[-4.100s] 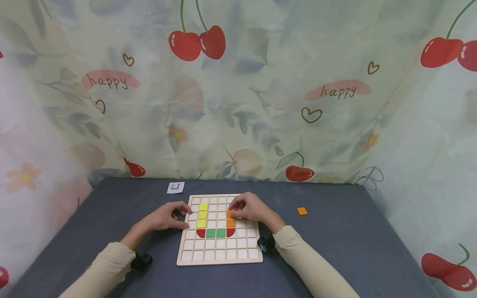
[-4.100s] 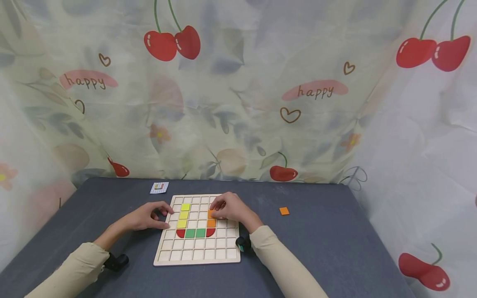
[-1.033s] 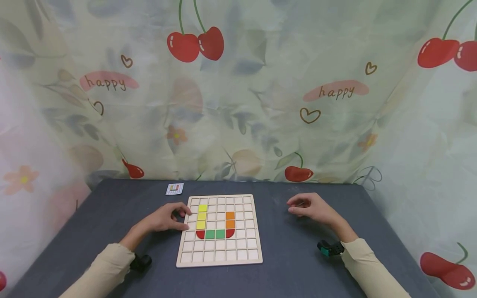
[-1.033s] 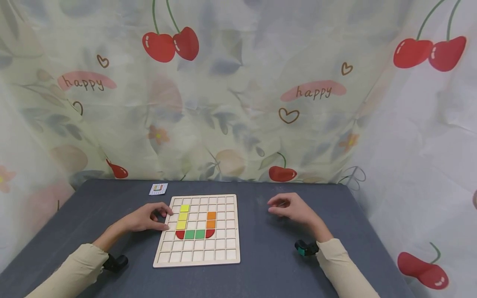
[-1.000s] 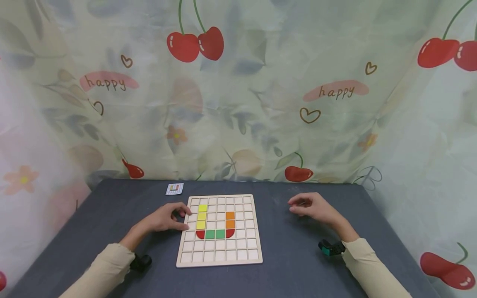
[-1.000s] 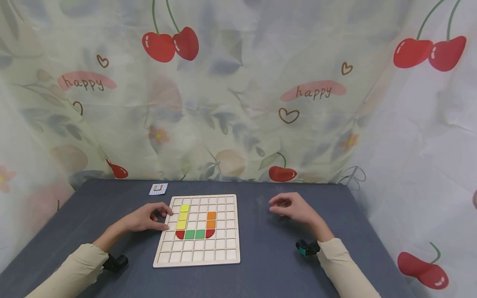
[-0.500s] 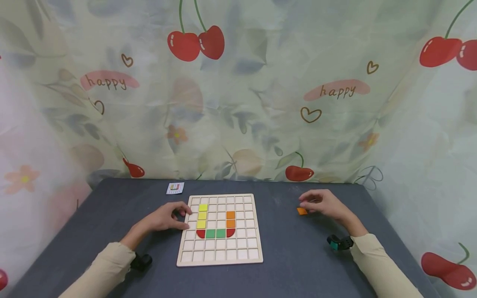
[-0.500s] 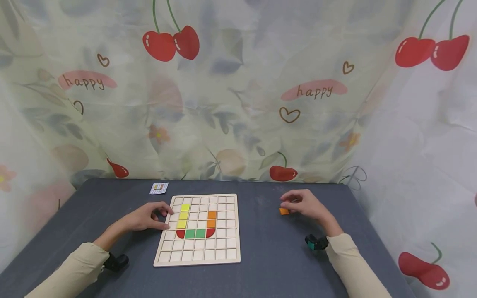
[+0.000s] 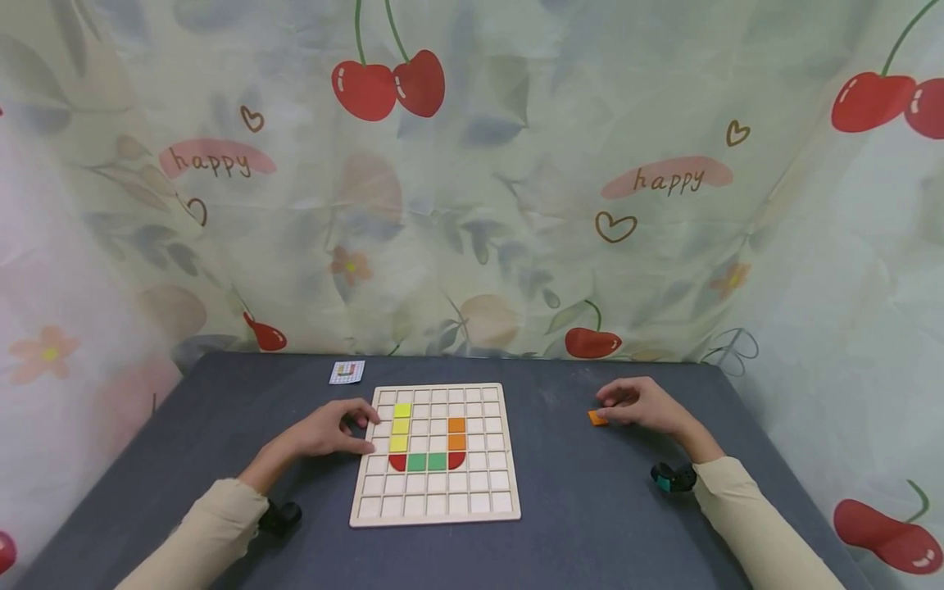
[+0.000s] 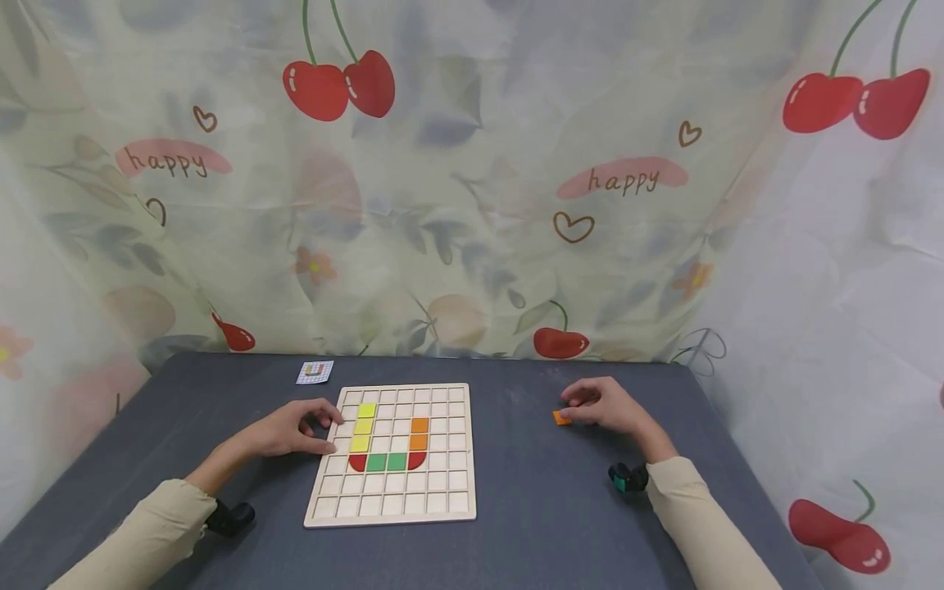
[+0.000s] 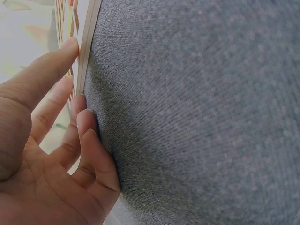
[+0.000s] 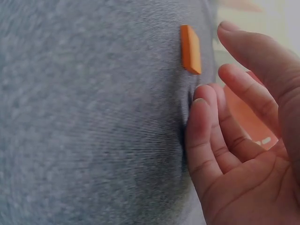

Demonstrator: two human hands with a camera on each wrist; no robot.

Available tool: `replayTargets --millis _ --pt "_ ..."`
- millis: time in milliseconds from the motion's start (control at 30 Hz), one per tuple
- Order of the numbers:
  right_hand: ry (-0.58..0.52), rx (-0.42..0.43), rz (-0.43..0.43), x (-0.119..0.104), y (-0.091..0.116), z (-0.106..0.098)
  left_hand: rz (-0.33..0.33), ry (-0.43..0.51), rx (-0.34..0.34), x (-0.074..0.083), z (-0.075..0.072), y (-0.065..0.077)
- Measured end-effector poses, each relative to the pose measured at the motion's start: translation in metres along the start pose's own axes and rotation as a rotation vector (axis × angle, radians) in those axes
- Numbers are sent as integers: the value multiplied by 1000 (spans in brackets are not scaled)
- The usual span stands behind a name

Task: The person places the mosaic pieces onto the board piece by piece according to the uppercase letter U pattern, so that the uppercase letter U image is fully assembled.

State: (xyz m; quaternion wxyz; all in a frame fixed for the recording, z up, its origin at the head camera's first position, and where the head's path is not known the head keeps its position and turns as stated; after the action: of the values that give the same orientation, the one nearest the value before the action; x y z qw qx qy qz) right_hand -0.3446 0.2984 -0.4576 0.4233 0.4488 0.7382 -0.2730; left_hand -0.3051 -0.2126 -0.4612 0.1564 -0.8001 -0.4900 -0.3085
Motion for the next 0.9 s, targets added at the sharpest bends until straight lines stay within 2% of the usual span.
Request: replayTargets --millis 267,600,900 --pt "36 -17 -75 2 -3 4 0 5 -5 0 0 0" --pt "86 -28 -51 2 -5 8 11 6 -4 -1 0 -1" --pt "91 -39 -72 -1 -4 10 34 -3 -12 -3 0 -1"
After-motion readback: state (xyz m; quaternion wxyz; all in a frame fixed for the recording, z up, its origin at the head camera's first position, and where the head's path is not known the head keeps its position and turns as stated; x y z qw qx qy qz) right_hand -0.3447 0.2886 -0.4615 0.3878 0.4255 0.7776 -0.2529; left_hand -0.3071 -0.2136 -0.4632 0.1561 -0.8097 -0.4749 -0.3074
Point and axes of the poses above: each hand's wrist, its own y-axis away from the middle knuckle, its own z-axis out of the palm, x = y × z, the point moved 5 cm from there along -y, towards the middle knuckle, and after that the axes turned 6 degrees about -y, right-handed, at the moved point
